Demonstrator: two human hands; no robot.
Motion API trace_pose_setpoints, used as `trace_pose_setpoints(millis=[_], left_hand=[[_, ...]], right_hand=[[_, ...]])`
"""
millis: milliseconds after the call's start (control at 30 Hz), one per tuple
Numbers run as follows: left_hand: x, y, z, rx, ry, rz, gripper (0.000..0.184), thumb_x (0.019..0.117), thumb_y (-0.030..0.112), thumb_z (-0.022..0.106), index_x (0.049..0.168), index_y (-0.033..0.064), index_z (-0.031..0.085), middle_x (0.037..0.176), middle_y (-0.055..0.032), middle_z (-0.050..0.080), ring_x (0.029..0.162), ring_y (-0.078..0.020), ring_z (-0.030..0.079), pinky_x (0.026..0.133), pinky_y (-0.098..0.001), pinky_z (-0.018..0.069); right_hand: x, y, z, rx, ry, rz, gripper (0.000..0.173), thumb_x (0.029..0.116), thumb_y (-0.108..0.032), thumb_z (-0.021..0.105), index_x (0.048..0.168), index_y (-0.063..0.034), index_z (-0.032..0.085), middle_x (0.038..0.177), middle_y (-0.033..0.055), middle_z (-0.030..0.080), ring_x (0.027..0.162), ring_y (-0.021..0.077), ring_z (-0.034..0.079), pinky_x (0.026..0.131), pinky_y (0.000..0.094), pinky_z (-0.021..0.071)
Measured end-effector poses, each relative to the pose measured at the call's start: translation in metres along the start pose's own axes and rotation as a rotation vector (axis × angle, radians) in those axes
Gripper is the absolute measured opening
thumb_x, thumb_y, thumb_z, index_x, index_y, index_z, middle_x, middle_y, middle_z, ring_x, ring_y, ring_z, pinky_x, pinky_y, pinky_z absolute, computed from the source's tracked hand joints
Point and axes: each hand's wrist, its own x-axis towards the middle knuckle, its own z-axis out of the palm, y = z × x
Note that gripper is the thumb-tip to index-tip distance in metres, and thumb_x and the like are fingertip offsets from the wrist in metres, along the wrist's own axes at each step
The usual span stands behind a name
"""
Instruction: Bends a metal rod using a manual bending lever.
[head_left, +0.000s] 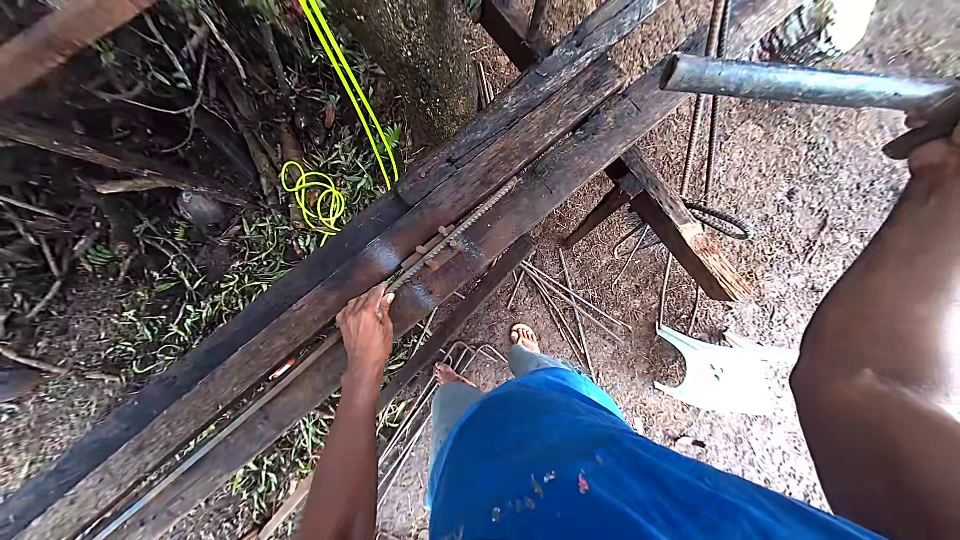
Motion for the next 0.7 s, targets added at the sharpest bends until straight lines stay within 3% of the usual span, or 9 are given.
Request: trace_pose_setpoints(millis=[167,233,433,700], left_hand=[[0.012,0.012,0.001,-0.021,-0.067,0.018,0.036,0.1100,0.022,0.047,0.133,0.0017,0.066,0.127,-0.0220,0.069,0.123,-0.0418,0.063,0.106,-0.0609,0.0451],[0.016,0.014,0.004,-0.019,-0.081,0.040,0.036,0.1098,0.022,0.047,0.132,0.0006,0.065,0.127,-0.0221,0.068,0.122,-0.0411,0.063,0.106,-0.0597,0.0462],[0.016,0.007,0.012,-0.044,-0.051,0.070,0.037,0.1104,0.024,0.046,0.133,0.0006,0.064,0.127,-0.0219,0.069,0.121,-0.0410,0.064,0.106,-0.0592,0.0467],[0.018,-0.003,0.007,-0.067,-0.059,0.128,0.035,0.1096,0.019,0.047,0.133,0.0006,0.065,0.126,-0.0217,0.070,0.119,-0.0396,0.067,0.105,-0.0582,0.0490]], right_hand=[[-0.024,-0.035,0.053,-0.017,-0.034,0.003,0.019,0.0937,-0.015,0.065,0.112,-0.0172,0.058,0.083,-0.0049,0.060,0.061,0.0079,0.058,0.055,0.0242,0.0523],[-0.028,-0.040,0.071,-0.016,-0.058,0.014,0.015,0.0936,-0.016,0.066,0.106,-0.0185,0.057,0.078,-0.0060,0.059,0.058,0.0077,0.056,0.055,0.0252,0.0521],[-0.048,-0.051,0.117,-0.019,-0.105,0.027,0.018,0.0907,-0.016,0.066,0.103,-0.0208,0.054,0.081,-0.0074,0.058,0.063,0.0075,0.058,0.058,0.0279,0.0536],[-0.057,-0.049,0.126,-0.022,-0.172,-0.040,0.021,0.0862,-0.011,0.068,0.091,-0.0231,0.052,0.073,-0.0100,0.059,0.058,0.0065,0.059,0.054,0.0274,0.0537]])
